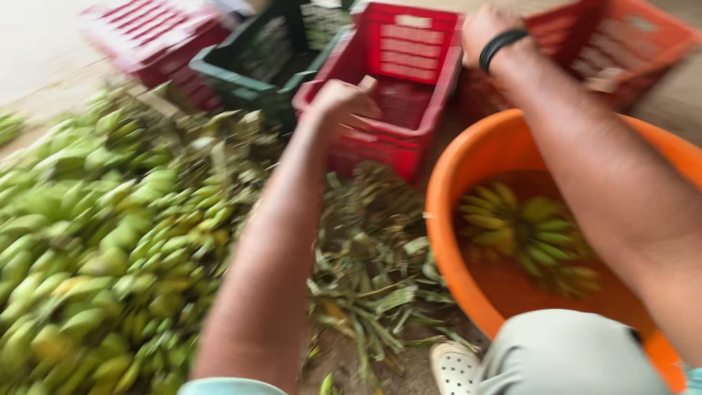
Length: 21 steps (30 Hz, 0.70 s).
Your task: The person repeatedly picks bunches of green bananas from a large pile on the floor, removes the dried bracts, and places the cleaned bunches into an orange basin. The person continues this process for the duration of the clip.
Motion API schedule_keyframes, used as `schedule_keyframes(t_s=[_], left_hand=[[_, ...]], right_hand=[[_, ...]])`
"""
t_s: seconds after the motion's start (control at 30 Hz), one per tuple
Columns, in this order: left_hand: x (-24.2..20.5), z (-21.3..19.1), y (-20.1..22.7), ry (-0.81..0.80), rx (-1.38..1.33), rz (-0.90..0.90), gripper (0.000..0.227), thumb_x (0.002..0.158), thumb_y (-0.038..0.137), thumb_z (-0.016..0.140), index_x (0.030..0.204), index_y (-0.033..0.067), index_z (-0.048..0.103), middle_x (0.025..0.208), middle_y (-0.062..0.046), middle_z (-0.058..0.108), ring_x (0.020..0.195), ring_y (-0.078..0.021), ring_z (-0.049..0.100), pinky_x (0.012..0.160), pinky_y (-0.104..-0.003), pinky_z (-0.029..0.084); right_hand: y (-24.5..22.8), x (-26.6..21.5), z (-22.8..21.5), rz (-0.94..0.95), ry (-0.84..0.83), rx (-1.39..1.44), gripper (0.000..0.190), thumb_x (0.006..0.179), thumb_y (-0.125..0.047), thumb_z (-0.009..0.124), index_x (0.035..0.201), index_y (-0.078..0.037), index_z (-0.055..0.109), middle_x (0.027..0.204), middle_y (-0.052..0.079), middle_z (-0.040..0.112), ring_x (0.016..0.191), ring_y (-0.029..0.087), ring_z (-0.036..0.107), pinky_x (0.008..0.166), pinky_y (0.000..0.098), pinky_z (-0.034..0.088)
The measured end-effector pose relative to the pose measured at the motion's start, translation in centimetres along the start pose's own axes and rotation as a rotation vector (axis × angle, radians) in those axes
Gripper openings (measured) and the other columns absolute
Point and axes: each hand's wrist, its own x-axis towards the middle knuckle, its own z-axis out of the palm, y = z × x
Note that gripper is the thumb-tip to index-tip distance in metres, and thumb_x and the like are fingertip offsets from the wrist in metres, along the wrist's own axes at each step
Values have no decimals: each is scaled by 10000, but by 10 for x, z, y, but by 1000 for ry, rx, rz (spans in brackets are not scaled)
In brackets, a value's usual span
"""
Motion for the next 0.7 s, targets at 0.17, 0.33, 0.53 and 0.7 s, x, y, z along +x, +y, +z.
schedule_keyframes(t_s=[0.17, 0.33, 0.53, 0.7], left_hand=[[-111, -211, -44, 538, 369, -66, 411, 861, 501, 759, 984, 108, 753, 932, -56, 797, 787, -199, 728, 687, -424, 541], [-196, -271, -190, 922, 357, -343, 370, 856, 432, 745, 1002, 93, 753, 980, -99, 777, 853, -255, 720, 736, -444, 548], [-305, -275, -283, 1330, 362, -630, 327, 849, 350, 727, 1024, 74, 753, 1038, -151, 754, 932, -322, 711, 795, -468, 556], [-373, -281, -302, 1522, 355, -747, 301, 843, 281, 713, 1042, 59, 753, 1087, -194, 734, 998, -377, 704, 844, -487, 564]], right_hand=[[-155, 48, -74, -462, -99, 242, 337, 938, -341, 728, 1044, -30, 809, 891, 180, 776, 770, 329, 752, 724, 470, 601], [-279, 1, -151, -671, -483, 564, 425, 924, -496, 669, 1025, -113, 824, 879, 19, 801, 771, 149, 766, 708, 339, 607], [-380, -51, -155, -802, -660, 724, 398, 954, -452, 616, 995, -114, 820, 870, 12, 813, 762, 146, 783, 661, 369, 623], [-476, -64, -98, -871, -644, 583, 339, 907, -426, 683, 1027, -141, 822, 874, 54, 824, 776, 159, 783, 726, 350, 626]])
